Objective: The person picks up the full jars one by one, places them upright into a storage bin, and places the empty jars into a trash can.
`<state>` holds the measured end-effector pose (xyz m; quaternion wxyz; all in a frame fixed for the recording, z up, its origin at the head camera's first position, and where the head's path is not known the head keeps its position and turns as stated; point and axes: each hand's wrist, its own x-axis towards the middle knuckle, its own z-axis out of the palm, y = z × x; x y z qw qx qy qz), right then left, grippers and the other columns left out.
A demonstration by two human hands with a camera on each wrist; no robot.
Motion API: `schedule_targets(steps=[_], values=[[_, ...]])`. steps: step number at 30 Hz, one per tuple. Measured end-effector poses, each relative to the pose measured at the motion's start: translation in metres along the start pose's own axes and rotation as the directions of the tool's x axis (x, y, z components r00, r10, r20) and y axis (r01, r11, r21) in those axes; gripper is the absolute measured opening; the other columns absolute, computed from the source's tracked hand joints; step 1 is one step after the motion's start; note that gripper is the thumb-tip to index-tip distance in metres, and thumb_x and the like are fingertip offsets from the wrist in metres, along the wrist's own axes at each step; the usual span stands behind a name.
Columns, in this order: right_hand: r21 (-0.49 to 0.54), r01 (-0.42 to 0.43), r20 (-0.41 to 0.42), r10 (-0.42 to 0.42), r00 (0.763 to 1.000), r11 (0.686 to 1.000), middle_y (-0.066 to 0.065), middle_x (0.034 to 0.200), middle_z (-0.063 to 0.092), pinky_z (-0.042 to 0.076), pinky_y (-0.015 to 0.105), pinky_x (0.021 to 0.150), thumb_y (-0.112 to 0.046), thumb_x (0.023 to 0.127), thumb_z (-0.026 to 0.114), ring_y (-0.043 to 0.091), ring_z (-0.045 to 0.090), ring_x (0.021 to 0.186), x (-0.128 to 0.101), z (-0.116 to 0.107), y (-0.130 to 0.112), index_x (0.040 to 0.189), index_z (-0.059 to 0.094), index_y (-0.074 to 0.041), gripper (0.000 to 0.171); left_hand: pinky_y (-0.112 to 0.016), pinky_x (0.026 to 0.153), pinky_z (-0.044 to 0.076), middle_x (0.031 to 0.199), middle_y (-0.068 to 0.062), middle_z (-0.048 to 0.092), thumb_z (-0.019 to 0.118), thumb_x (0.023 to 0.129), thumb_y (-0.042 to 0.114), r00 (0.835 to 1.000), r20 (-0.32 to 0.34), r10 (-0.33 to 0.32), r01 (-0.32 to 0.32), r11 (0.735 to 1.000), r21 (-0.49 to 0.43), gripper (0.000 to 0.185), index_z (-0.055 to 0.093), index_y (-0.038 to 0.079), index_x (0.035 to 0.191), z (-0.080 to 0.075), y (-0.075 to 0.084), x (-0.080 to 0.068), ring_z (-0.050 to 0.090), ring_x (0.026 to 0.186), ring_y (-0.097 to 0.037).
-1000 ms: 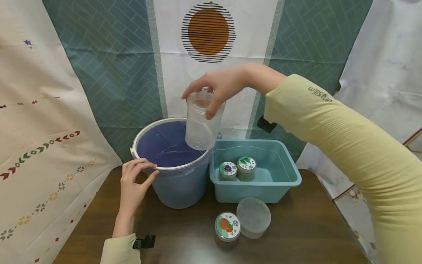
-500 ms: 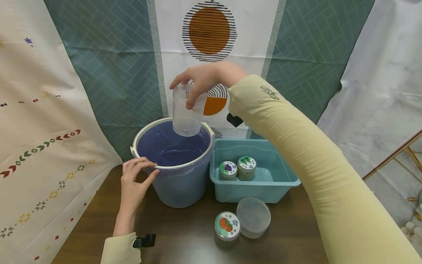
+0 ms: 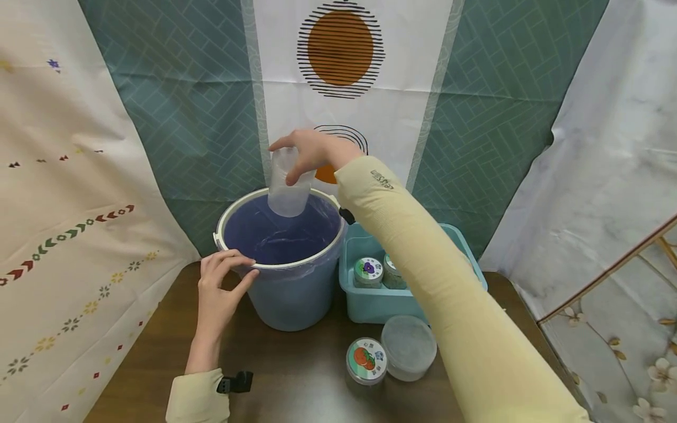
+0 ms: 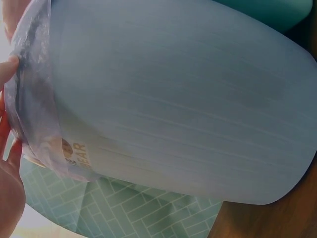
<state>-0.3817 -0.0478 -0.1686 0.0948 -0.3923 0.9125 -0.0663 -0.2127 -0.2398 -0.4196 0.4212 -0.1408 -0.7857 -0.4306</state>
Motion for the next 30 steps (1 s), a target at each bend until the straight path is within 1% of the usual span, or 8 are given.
schedule_targets(steps=[4, 8, 13, 17, 20, 25, 27, 30], values=[[0.029, 0.008, -0.052, -0.006, 0.999, 1.0, 0.007, 0.159, 0.031, 0.04, 0.038, 0.111, -0.031, 0.085, 0.074, 0.022, 0.035, 0.142, 0.011, 0.022, 0.002, 0.152, 0.037, -0.033, 0.077, -0.023, 0.099, 0.028, 0.103, -0.011, 0.064, 0.082, 0.071, -0.007, 1.0, -0.002, 0.012, -0.012, 1.0, -0.002, 0.029, 0.075, 0.008, 0.094, 0.001, -0.001, 0.0, 0.044, 0.11, -0.003], [0.035, 0.007, -0.068, -0.005, 0.998, 0.999, 0.007, 0.159, 0.031, 0.042, 0.038, 0.111, -0.031, 0.086, 0.073, 0.023, 0.037, 0.141, 0.018, 0.04, 0.002, 0.152, 0.037, -0.033, 0.076, -0.023, 0.099, 0.028, 0.102, -0.011, 0.064, 0.082, 0.072, -0.006, 1.0, -0.003, 0.007, -0.007, 1.0, -0.013, 0.028, 0.075, 0.009, 0.094, 0.002, -0.001, 0.0, 0.044, 0.11, -0.003], [0.019, 0.01, -0.077, -0.008, 0.997, 1.0, 0.006, 0.161, 0.029, 0.044, 0.039, 0.111, -0.032, 0.087, 0.073, 0.024, 0.038, 0.143, 0.023, 0.053, 0.001, 0.152, 0.038, -0.033, 0.074, -0.022, 0.098, 0.028, 0.102, -0.011, 0.065, 0.083, 0.071, -0.006, 1.0, -0.013, 0.003, -0.003, 1.0, -0.012, 0.028, 0.075, 0.009, 0.093, 0.004, -0.001, 0.0, 0.044, 0.109, -0.003], [0.015, 0.02, -0.109, -0.018, 0.994, 1.0, 0.005, 0.159, 0.033, 0.046, 0.037, 0.109, -0.03, 0.086, 0.075, 0.023, 0.041, 0.139, 0.024, 0.058, 0.002, 0.15, 0.04, -0.03, 0.073, -0.021, 0.098, 0.027, 0.1, -0.013, 0.064, 0.083, 0.067, -0.01, 0.999, -0.034, 0.028, -0.028, 1.0, -0.004, 0.031, 0.075, 0.007, 0.092, 0.006, 0.002, 0.001, 0.044, 0.108, -0.005], [0.018, 0.022, -0.113, -0.02, 0.993, 1.0, 0.003, 0.16, 0.03, 0.042, 0.038, 0.112, -0.032, 0.085, 0.078, 0.022, 0.035, 0.144, 0.023, 0.059, 0.004, 0.151, 0.038, -0.03, 0.077, -0.02, 0.099, 0.027, 0.098, -0.016, 0.063, 0.082, 0.065, -0.014, 0.998, -0.045, 0.042, -0.043, 0.999, -0.004, 0.032, 0.074, 0.003, 0.09, 0.007, 0.009, 0.003, 0.045, 0.107, -0.006], [0.005, 0.017, -0.091, -0.017, 0.996, 1.0, 0.0, 0.167, 0.016, 0.029, 0.045, 0.121, -0.038, 0.083, 0.079, 0.026, 0.013, 0.155, 0.02, 0.059, 0.007, 0.155, 0.03, -0.032, 0.087, -0.02, 0.098, 0.026, 0.097, -0.019, 0.062, 0.079, 0.067, -0.016, 0.998, -0.044, 0.041, -0.041, 0.999, -0.015, 0.028, 0.072, -0.002, 0.09, 0.004, 0.027, 0.007, 0.044, 0.106, -0.005], [-0.005, 0.022, -0.088, -0.022, 0.996, 1.0, 0.001, 0.168, 0.013, 0.026, 0.047, 0.123, -0.039, 0.083, 0.078, 0.027, 0.009, 0.156, 0.02, 0.06, 0.009, 0.156, 0.028, -0.032, 0.088, -0.019, 0.097, 0.026, 0.096, -0.019, 0.062, 0.079, 0.066, -0.017, 0.998, -0.049, 0.048, -0.048, 0.999, -0.013, 0.029, 0.071, -0.002, 0.089, 0.003, 0.031, 0.008, 0.045, 0.105, -0.005], [-0.013, 0.025, -0.089, -0.026, 0.996, 1.0, 0.001, 0.168, 0.013, 0.025, 0.048, 0.123, -0.04, 0.083, 0.078, 0.029, 0.01, 0.156, 0.019, 0.06, 0.011, 0.156, 0.027, -0.032, 0.089, -0.019, 0.097, 0.026, 0.096, -0.019, 0.062, 0.08, 0.064, -0.018, 0.996, -0.056, 0.064, -0.065, 0.998, -0.009, 0.03, 0.072, -0.002, 0.089, 0.001, 0.032, 0.007, 0.046, 0.104, -0.009]])
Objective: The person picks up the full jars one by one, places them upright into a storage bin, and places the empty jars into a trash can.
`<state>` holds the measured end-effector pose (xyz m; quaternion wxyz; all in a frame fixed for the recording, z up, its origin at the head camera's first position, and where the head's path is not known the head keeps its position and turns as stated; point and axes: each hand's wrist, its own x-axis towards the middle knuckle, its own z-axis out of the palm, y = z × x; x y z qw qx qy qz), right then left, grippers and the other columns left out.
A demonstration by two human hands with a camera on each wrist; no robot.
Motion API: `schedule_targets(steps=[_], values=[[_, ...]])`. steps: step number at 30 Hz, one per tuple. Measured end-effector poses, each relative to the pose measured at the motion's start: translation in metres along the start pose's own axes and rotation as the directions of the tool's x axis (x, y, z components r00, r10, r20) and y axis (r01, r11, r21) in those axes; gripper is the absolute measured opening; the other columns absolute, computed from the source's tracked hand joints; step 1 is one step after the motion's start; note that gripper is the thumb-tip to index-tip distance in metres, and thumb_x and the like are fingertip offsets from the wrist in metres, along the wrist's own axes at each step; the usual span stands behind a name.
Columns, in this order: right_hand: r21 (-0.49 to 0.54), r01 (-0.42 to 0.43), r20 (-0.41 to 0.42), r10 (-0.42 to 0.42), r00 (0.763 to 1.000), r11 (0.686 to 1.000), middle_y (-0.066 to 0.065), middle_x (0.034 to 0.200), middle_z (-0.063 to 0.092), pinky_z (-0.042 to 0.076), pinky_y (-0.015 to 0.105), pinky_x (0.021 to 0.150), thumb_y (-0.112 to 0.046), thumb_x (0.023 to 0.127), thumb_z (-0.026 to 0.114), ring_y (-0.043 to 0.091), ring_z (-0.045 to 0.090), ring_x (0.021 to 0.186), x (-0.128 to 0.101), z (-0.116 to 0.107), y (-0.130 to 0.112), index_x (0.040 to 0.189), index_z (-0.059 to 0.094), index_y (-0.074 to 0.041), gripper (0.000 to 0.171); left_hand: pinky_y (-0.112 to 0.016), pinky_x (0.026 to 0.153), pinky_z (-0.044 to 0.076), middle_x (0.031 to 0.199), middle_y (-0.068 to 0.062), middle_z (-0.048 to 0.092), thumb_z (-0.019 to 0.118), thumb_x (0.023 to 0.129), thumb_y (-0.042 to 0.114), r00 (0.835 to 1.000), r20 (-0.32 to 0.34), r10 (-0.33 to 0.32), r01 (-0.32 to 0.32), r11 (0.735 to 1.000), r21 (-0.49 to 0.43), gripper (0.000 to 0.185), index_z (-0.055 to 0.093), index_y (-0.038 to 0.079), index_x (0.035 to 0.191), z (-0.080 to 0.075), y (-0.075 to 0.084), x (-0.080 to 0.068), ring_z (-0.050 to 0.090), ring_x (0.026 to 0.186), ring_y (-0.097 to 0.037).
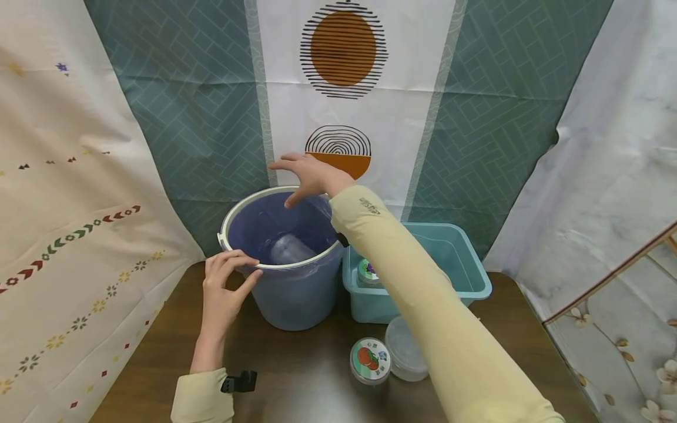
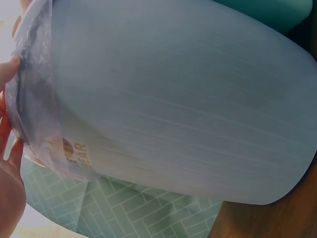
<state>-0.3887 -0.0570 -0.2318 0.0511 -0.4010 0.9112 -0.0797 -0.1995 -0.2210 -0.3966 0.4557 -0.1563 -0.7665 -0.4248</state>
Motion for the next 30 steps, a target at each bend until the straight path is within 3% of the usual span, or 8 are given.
schedule_targets(steps=[8, 22, 30], values=[[0.003, -0.002, -0.001, 0.002, 1.0, 1.0, 0.003, 0.167, 0.017, 0.029, 0.05, 0.121, -0.039, 0.084, 0.078, 0.031, 0.014, 0.155, -0.005, -0.001, 0.005, 0.155, 0.031, -0.03, 0.086, -0.018, 0.099, 0.026, 0.096, -0.02, 0.063, 0.079, 0.065, -0.018, 1.0, -0.006, 0.006, -0.006, 1.0, 0.003, 0.029, 0.072, -0.002, 0.089, 0.001, -0.004, -0.002, 0.048, 0.104, -0.014], [0.041, 0.028, 0.012, -0.029, 1.0, 0.999, 0.0, 0.163, 0.03, 0.026, 0.045, 0.123, -0.034, 0.086, 0.076, 0.023, 0.024, 0.152, -0.017, 0.005, 0.012, 0.154, 0.034, -0.028, 0.08, -0.019, 0.099, 0.026, 0.097, -0.016, 0.063, 0.082, 0.063, -0.016, 1.0, -0.004, -0.022, 0.022, 1.0, 0.021, 0.033, 0.073, 0.002, 0.089, 0.003, -0.03, -0.01, 0.045, 0.106, -0.008], [0.053, 0.08, -0.04, -0.078, 0.996, 0.995, 0.002, 0.155, 0.044, 0.035, 0.045, 0.118, -0.031, 0.085, 0.075, 0.023, 0.041, 0.143, -0.036, 0.009, 0.014, 0.148, 0.045, -0.023, 0.07, -0.02, 0.098, 0.027, 0.099, -0.014, 0.064, 0.083, 0.066, -0.011, 0.999, 0.01, -0.035, 0.035, 0.999, 0.005, 0.032, 0.074, 0.006, 0.091, 0.003, -0.031, -0.01, 0.044, 0.108, -0.004]])
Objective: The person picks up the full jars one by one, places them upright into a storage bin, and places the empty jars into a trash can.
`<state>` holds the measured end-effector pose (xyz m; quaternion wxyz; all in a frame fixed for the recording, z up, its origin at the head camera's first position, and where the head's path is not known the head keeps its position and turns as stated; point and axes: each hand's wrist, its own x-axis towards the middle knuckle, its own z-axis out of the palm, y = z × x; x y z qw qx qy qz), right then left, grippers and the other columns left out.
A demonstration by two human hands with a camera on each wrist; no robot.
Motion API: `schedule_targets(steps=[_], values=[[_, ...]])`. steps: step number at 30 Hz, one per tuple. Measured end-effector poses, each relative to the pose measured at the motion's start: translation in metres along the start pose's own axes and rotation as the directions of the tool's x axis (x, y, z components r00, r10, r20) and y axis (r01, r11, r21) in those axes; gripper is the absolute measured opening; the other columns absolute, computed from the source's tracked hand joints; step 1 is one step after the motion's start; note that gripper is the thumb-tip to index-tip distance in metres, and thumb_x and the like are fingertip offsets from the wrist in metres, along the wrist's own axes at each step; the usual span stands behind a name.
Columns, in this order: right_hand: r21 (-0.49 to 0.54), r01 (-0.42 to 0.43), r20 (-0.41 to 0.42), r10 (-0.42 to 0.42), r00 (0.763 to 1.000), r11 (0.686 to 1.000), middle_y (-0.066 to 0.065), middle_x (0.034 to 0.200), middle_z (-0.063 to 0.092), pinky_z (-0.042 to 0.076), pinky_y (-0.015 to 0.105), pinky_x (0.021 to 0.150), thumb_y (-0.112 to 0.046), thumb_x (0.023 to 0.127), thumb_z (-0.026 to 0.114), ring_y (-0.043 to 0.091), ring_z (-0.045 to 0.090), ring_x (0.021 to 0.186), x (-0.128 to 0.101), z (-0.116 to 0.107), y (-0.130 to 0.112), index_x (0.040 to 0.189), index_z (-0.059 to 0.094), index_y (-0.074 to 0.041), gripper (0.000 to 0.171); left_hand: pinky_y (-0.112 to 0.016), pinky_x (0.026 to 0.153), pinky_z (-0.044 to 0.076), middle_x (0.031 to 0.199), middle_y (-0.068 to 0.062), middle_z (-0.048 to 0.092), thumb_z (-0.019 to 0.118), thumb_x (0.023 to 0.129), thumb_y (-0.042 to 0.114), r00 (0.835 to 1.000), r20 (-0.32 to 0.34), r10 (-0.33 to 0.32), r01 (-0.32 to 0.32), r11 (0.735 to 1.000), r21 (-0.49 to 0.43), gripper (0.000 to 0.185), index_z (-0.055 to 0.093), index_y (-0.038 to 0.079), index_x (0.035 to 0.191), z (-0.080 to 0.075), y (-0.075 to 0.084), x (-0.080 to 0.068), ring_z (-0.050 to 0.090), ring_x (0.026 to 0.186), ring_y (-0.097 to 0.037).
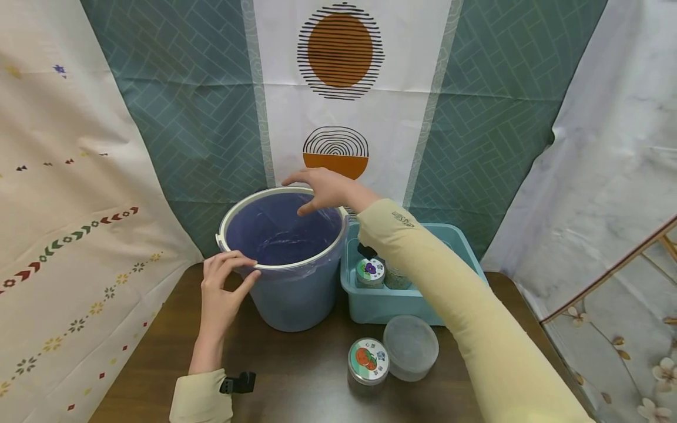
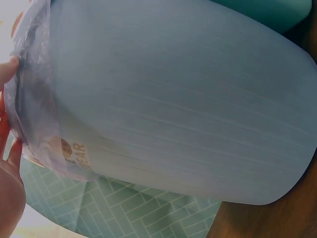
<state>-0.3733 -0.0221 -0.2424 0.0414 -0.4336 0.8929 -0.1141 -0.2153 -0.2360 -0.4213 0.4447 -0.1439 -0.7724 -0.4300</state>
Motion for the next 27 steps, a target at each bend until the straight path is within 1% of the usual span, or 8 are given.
schedule_targets(steps=[4, 8, 11, 12, 14, 20, 22, 27], values=[[0.019, 0.052, -0.02, -0.052, 0.998, 0.998, 0.0, 0.152, 0.048, 0.035, 0.046, 0.118, -0.032, 0.086, 0.074, 0.022, 0.042, 0.142, -0.012, 0.003, 0.003, 0.147, 0.047, -0.025, 0.067, -0.021, 0.099, 0.027, 0.101, -0.011, 0.064, 0.083, 0.069, -0.008, 1.0, 0.016, -0.01, 0.01, 1.0, -0.006, 0.03, 0.075, 0.008, 0.093, -0.002, 0.001, 0.0, 0.044, 0.109, -0.004], [0.024, 0.091, -0.06, -0.09, 0.994, 0.996, -0.002, 0.152, 0.047, 0.033, 0.049, 0.118, -0.034, 0.087, 0.073, 0.023, 0.039, 0.144, -0.031, 0.003, 0.003, 0.146, 0.048, -0.025, 0.065, -0.02, 0.098, 0.027, 0.099, -0.016, 0.063, 0.081, 0.069, -0.012, 1.0, 0.006, -0.009, 0.009, 1.0, -0.007, 0.028, 0.073, 0.003, 0.091, -0.002, 0.013, 0.002, 0.043, 0.108, -0.003], [0.033, 0.127, -0.094, -0.123, 0.988, 0.991, 0.0, 0.152, 0.047, 0.035, 0.051, 0.117, -0.033, 0.087, 0.073, 0.024, 0.04, 0.143, -0.048, 0.003, 0.0, 0.146, 0.048, -0.024, 0.064, -0.019, 0.098, 0.027, 0.098, -0.017, 0.063, 0.081, 0.066, -0.015, 1.0, -0.006, 0.005, -0.005, 1.0, -0.006, 0.03, 0.072, 0.001, 0.09, -0.001, 0.013, 0.003, 0.043, 0.107, -0.004], [0.034, 0.144, -0.106, -0.139, 0.985, 0.989, 0.0, 0.151, 0.047, 0.035, 0.05, 0.116, -0.032, 0.087, 0.073, 0.024, 0.041, 0.142, -0.055, 0.003, -0.001, 0.146, 0.048, -0.023, 0.064, -0.02, 0.098, 0.027, 0.098, -0.017, 0.063, 0.081, 0.066, -0.014, 1.0, -0.002, 0.002, -0.002, 1.0, -0.005, 0.03, 0.073, 0.001, 0.09, -0.001, 0.009, 0.002, 0.044, 0.107, -0.005], [0.033, 0.179, -0.135, -0.173, 0.976, 0.983, 0.003, 0.15, 0.049, 0.037, 0.05, 0.115, -0.03, 0.087, 0.073, 0.025, 0.043, 0.14, -0.068, 0.004, -0.002, 0.145, 0.049, -0.02, 0.063, -0.02, 0.099, 0.027, 0.099, -0.015, 0.064, 0.083, 0.066, -0.013, 1.0, 0.002, 0.006, -0.006, 1.0, -0.003, 0.032, 0.074, 0.004, 0.091, -0.001, 0.001, 0.001, 0.045, 0.108, -0.006], [0.015, 0.288, -0.233, -0.277, 0.932, 0.958, 0.007, 0.147, 0.052, 0.036, 0.051, 0.115, -0.026, 0.087, 0.073, 0.027, 0.046, 0.138, -0.11, 0.015, 0.0, 0.143, 0.051, -0.015, 0.061, -0.022, 0.1, 0.027, 0.101, -0.011, 0.064, 0.083, 0.071, -0.007, 0.999, 0.027, -0.018, 0.019, 1.0, -0.006, 0.029, 0.075, 0.008, 0.094, -0.004, -0.001, 0.001, 0.044, 0.11, -0.004], [0.029, 0.297, -0.232, -0.282, 0.931, 0.954, 0.006, 0.148, 0.051, 0.036, 0.05, 0.115, -0.026, 0.088, 0.072, 0.026, 0.045, 0.139, -0.125, 0.022, 0.003, 0.144, 0.05, -0.017, 0.061, -0.023, 0.1, 0.027, 0.101, -0.011, 0.064, 0.083, 0.071, -0.007, 0.999, 0.033, -0.023, 0.023, 1.0, -0.004, 0.028, 0.075, 0.008, 0.094, -0.004, -0.001, 0.001, 0.044, 0.11, -0.004], [0.068, 0.285, -0.166, -0.271, 0.948, 0.956, -0.003, 0.152, 0.046, 0.038, 0.047, 0.114, -0.028, 0.092, 0.068, 0.02, 0.041, 0.142, -0.162, 0.038, 0.008, 0.148, 0.044, -0.023, 0.062, -0.022, 0.1, 0.028, 0.101, -0.011, 0.064, 0.083, 0.071, -0.006, 0.999, 0.04, -0.03, 0.03, 1.0, 0.003, 0.028, 0.075, 0.008, 0.094, -0.004, 0.001, 0.001, 0.044, 0.11, -0.003]])
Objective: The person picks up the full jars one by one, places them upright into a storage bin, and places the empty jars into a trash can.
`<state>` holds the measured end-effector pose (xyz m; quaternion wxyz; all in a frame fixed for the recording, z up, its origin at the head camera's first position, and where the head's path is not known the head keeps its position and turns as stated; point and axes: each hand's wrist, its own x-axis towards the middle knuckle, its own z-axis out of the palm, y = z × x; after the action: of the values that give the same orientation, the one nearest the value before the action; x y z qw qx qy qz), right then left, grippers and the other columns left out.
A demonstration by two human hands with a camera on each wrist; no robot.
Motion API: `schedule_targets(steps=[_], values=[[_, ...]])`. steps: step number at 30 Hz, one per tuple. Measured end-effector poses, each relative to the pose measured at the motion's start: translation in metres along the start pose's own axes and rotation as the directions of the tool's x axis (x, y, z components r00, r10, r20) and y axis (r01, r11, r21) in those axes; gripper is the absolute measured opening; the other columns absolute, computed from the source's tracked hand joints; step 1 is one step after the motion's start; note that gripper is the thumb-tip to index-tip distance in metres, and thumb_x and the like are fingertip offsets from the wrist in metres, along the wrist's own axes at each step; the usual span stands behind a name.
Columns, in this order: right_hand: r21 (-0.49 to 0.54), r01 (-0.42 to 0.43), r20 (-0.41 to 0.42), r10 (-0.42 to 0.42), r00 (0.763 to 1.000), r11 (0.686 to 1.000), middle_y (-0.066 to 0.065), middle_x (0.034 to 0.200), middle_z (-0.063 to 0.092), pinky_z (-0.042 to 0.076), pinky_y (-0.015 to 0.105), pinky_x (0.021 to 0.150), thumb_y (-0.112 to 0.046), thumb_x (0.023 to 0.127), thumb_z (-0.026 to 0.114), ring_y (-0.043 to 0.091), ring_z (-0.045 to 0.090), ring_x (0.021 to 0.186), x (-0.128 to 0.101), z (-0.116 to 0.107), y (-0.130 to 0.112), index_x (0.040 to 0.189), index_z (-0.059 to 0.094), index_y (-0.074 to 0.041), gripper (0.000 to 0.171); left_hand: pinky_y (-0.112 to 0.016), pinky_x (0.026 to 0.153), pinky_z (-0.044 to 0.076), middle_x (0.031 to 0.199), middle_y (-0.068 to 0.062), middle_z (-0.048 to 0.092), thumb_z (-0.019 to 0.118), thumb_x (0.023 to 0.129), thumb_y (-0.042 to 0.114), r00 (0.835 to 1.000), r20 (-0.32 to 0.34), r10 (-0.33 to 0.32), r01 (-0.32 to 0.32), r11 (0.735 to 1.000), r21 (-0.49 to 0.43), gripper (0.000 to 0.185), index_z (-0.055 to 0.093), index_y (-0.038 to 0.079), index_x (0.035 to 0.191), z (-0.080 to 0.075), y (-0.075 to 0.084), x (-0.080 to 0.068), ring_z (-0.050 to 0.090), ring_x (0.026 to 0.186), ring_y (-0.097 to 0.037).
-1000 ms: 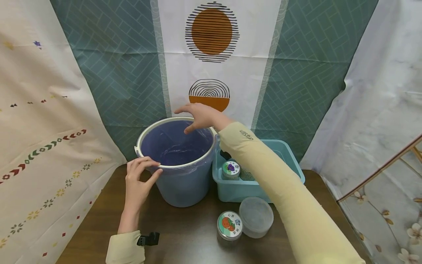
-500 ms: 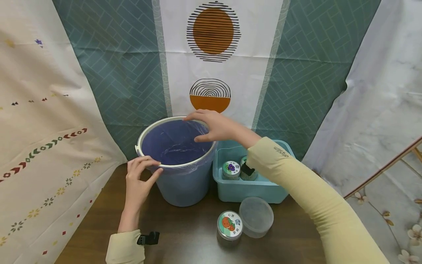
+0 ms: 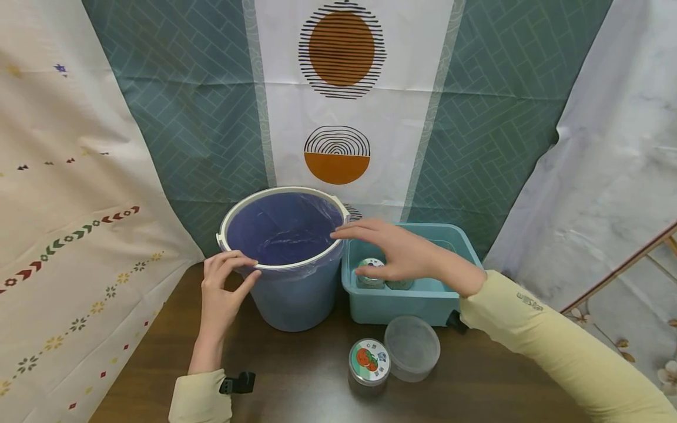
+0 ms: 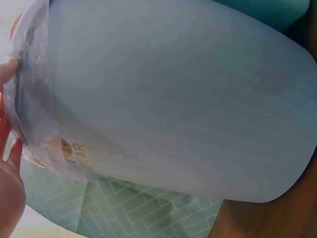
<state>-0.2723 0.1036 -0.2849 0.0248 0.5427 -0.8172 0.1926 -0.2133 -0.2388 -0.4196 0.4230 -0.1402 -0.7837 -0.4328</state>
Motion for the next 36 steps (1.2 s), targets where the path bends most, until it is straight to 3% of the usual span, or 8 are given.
schedule_targets(steps=[6, 12, 18, 24, 31, 36], values=[[0.006, -0.006, 0.029, 0.006, 1.0, 1.0, -0.011, 0.15, 0.047, 0.045, 0.037, 0.108, -0.027, 0.091, 0.07, 0.012, 0.044, 0.137, -0.039, 0.015, -0.011, 0.148, 0.044, -0.025, 0.062, -0.022, 0.1, 0.028, 0.102, -0.011, 0.064, 0.083, 0.071, -0.006, 1.0, -0.009, 0.0, 0.0, 1.0, -0.006, 0.028, 0.075, 0.008, 0.094, 0.001, 0.001, 0.0, 0.043, 0.111, -0.004], [-0.018, -0.018, 0.067, 0.019, 0.998, 1.0, -0.011, 0.149, 0.048, 0.044, 0.041, 0.109, -0.028, 0.089, 0.071, 0.014, 0.045, 0.138, -0.07, 0.037, -0.011, 0.148, 0.043, -0.025, 0.065, -0.023, 0.1, 0.028, 0.102, -0.011, 0.064, 0.083, 0.07, -0.008, 1.0, -0.018, 0.014, -0.014, 1.0, -0.012, 0.03, 0.075, 0.008, 0.094, 0.001, 0.003, 0.0, 0.044, 0.11, -0.005], [-0.042, -0.076, 0.112, 0.081, 0.99, 0.996, -0.011, 0.148, 0.049, 0.049, 0.039, 0.102, -0.028, 0.086, 0.074, 0.013, 0.05, 0.134, -0.094, 0.058, -0.004, 0.148, 0.042, -0.025, 0.07, -0.022, 0.1, 0.027, 0.102, -0.012, 0.064, 0.083, 0.071, -0.007, 1.0, -0.011, -0.01, 0.01, 1.0, 0.001, 0.029, 0.075, 0.008, 0.094, 0.0, 0.002, -0.001, 0.042, 0.111, -0.004], [-0.051, -0.158, 0.177, 0.164, 0.97, 0.986, -0.01, 0.149, 0.048, 0.052, 0.038, 0.097, -0.03, 0.083, 0.076, 0.015, 0.05, 0.133, -0.11, 0.08, 0.004, 0.15, 0.039, -0.029, 0.076, -0.02, 0.099, 0.027, 0.098, -0.015, 0.064, 0.081, 0.064, -0.015, 0.999, -0.045, 0.029, -0.028, 1.0, 0.009, 0.033, 0.074, 0.003, 0.091, 0.001, 0.006, 0.0, 0.043, 0.108, -0.005], [-0.069, -0.232, 0.234, 0.242, 0.942, 0.97, -0.004, 0.148, 0.049, 0.054, 0.039, 0.089, -0.032, 0.081, 0.077, 0.021, 0.051, 0.129, -0.123, 0.108, 0.024, 0.149, 0.041, -0.028, 0.077, -0.019, 0.099, 0.027, 0.096, -0.02, 0.062, 0.079, 0.065, -0.019, 0.998, -0.058, 0.031, -0.031, 0.999, -0.005, 0.031, 0.072, -0.003, 0.09, 0.0, 0.026, 0.004, 0.044, 0.107, -0.007], [-0.102, -0.262, 0.241, 0.279, 0.929, 0.96, 0.001, 0.146, 0.051, 0.055, 0.041, 0.081, -0.034, 0.077, 0.08, 0.026, 0.052, 0.125, -0.133, 0.125, 0.04, 0.147, 0.044, -0.023, 0.079, -0.02, 0.099, 0.027, 0.097, -0.019, 0.062, 0.079, 0.065, -0.018, 0.999, -0.047, 0.02, -0.021, 1.0, -0.007, 0.031, 0.072, -0.001, 0.09, 0.003, 0.021, 0.004, 0.044, 0.109, -0.006]])
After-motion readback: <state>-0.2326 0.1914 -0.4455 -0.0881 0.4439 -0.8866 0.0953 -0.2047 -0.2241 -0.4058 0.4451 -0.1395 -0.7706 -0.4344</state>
